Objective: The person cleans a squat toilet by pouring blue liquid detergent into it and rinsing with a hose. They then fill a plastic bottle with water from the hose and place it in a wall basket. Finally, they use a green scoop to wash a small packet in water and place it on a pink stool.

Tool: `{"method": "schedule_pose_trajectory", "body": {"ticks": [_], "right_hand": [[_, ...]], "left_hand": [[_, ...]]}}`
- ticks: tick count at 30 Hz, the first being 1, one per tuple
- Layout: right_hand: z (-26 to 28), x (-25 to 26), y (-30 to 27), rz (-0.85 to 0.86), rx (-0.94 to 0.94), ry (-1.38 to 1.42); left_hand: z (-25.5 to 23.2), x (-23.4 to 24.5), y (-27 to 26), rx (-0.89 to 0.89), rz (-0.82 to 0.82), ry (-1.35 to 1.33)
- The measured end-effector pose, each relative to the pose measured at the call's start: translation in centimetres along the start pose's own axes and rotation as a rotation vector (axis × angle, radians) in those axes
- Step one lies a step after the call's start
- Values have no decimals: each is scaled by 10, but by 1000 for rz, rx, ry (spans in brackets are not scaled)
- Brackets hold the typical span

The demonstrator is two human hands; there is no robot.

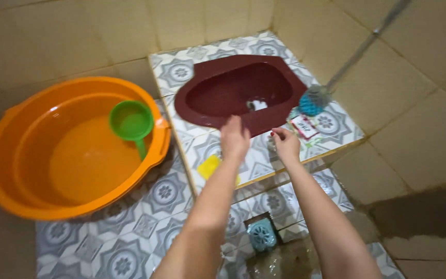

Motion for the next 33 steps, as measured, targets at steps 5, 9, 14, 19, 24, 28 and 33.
{"method": "schedule_pose_trajectory", "body": {"ticks": [5, 9, 14, 19, 24, 28, 33], "right_hand": [[63, -80, -38, 167, 55, 44], [114, -158, -68, 307, 91, 188], [159, -232, -99, 422, 117, 267], [190, -276, -119, 485, 120, 373], [195, -317, -121, 569, 159, 474], [201, -345, -124, 654, -4, 577], [174, -384, -122, 603, 78, 650]], "left_hand": [[164, 87, 24, 251, -168, 37], [285, 122, 11, 318, -244, 190], [348, 146, -16, 675, 28, 116], [374, 137, -25, 782, 194, 73], [388, 124, -16, 946, 349, -12], [373, 140, -6, 993, 374, 22], [349, 164, 3, 1107, 299, -188]]}}
Point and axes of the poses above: each hand's wrist, its own y-axis towards the middle knuckle, its own x-axis out of the back of the hand, z = x × y, the point moved 4 cm from there along y, towards the middle knuckle, and after that the axes turned 5 degrees about y, right-handed, at the moved point
